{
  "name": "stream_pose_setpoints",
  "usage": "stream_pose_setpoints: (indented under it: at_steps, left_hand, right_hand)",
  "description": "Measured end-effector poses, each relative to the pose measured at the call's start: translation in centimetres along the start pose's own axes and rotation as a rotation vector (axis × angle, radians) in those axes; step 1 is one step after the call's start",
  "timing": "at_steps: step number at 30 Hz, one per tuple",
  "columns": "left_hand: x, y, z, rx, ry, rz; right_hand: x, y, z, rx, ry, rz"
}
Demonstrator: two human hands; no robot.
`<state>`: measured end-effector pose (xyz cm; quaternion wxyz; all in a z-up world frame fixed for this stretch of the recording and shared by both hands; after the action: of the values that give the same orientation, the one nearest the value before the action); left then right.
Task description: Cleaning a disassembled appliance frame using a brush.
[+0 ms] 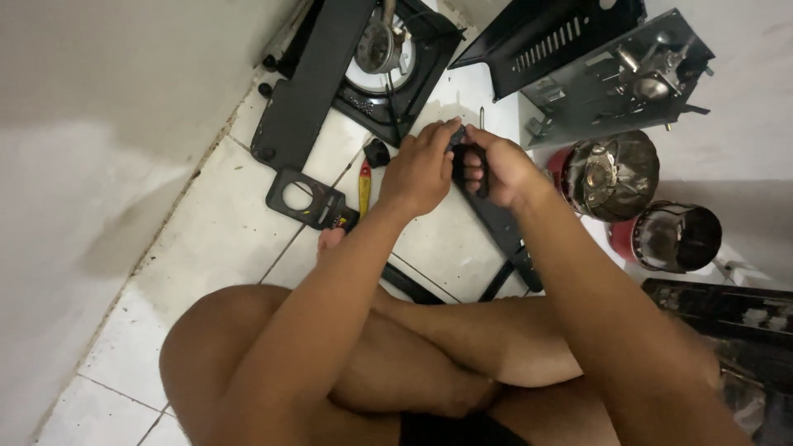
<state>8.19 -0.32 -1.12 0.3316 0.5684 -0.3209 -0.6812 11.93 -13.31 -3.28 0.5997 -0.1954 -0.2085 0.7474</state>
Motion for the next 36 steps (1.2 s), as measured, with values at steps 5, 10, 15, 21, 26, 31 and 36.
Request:
stream_pose_setpoints:
  at_steps: [5,10,15,21,26,31,36]
  left_hand:
    - [0.3,-0.3,-0.1,-0.01,0.005,-0.026]
    - [0.0,0.0,0.0,-0.007,0.015,-0.048]
    - [0.0,0.2,0.0,-0.022,-0.016,-0.057]
    - [-0.2,0.2,0.1,-0.014,0.0,-0.048]
    - [0.4,-0.3,-0.1,-0.028,-0.02,-0.066]
    - [0.7,-0.3,-0.3,-0.012,-0.006,-0.105]
    - [0.2,0.3,-0.3,0.072,0.057,-0.1]
  right_hand:
    - [0.1,0.0,-0.4,-0.006,0.004,-0.104]
    - [0.3,-0.4,-0.1,-0.037,0.004,-0.091]
    - [-0.1,-1.0,-0.6,-0.169,0.084,-0.033]
    - [-0.2,-1.3,0.0,-0.224,0.154,-0.013]
    - [0.3,-0.2,-0.5,-0.08,0.076,-0.214]
    - [0.8,-0.1,0.1,-0.027,0.053,-0.365]
    - [0.6,0.9,-1.0,-0.013,-0.018,-0.375]
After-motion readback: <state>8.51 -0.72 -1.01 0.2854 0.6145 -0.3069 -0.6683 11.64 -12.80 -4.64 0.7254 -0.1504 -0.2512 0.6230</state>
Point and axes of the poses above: each hand's wrist, its own z-axis away from the middle knuckle, its own x-axis out of the palm, y = z × x, the point moved 8 cm from there along -z, towards the middle knuckle, and after that the axes turned 4 degrees about y, right-handed, at the moved point
